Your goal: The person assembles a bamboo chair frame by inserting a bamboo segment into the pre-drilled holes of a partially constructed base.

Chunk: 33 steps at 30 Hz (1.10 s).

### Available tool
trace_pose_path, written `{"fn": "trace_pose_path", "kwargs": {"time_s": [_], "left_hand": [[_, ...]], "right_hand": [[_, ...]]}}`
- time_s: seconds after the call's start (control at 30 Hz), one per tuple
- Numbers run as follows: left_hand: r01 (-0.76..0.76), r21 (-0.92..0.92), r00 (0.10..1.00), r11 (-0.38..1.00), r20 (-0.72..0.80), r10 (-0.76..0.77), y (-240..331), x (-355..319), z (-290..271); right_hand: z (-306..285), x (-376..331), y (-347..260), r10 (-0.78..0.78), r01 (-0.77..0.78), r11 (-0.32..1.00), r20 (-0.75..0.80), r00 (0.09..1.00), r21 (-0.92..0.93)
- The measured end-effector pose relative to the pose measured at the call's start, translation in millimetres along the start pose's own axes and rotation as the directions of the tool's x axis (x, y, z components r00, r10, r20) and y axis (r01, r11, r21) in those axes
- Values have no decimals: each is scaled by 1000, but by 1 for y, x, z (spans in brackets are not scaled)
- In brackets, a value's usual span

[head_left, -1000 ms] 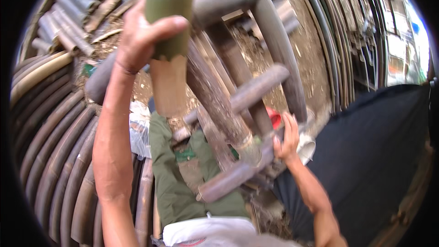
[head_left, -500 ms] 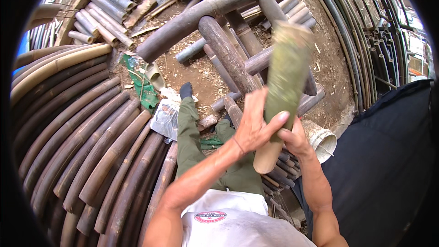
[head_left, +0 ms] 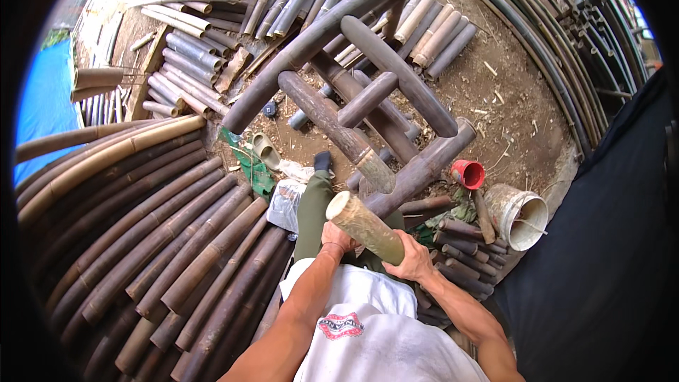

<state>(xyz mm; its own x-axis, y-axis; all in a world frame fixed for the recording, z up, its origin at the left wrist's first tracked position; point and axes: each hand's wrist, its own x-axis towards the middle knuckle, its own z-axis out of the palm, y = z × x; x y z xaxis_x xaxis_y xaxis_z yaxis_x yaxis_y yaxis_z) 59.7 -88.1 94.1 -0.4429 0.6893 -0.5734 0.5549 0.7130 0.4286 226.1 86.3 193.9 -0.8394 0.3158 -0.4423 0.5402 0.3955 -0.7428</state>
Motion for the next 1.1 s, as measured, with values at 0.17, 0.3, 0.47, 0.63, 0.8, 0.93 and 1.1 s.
{"fn": "trace_pose_path", "kwargs": {"time_s": [0.17, 0.3, 0.47, 0.63, 0.8, 0.93, 1.1], "left_hand": [[7, -75, 969, 997, -245, -26, -25, -3, 46], [-12, -85, 998, 996, 54, 16, 12, -3, -1], [34, -312, 993, 949, -95, -67, -6, -4, 17], [-109, 98, 994, 989, 41, 105, -6, -3, 11], [127, -183, 991, 975, -22, -134, -6, -1, 21], [-87, 61, 996, 994, -2, 88, -11, -1, 22], [32, -130, 990, 991, -132, -50, -24, -12, 48]], "right_hand": [[0, 13, 3, -272, 273, 962, -104, 957, 0], [-4, 25, 37, -290, 281, 954, -75, 954, -104], [-8, 27, 23, -271, 271, 963, -27, 962, -1], [-3, 31, 37, -188, 188, 979, 7, 982, -84], [-12, 26, 12, -346, 355, 932, -113, 932, 74], [2, 34, 45, -199, 197, 977, -14, 980, -82], [-8, 27, 15, -286, 290, 955, -59, 956, 64]]}}
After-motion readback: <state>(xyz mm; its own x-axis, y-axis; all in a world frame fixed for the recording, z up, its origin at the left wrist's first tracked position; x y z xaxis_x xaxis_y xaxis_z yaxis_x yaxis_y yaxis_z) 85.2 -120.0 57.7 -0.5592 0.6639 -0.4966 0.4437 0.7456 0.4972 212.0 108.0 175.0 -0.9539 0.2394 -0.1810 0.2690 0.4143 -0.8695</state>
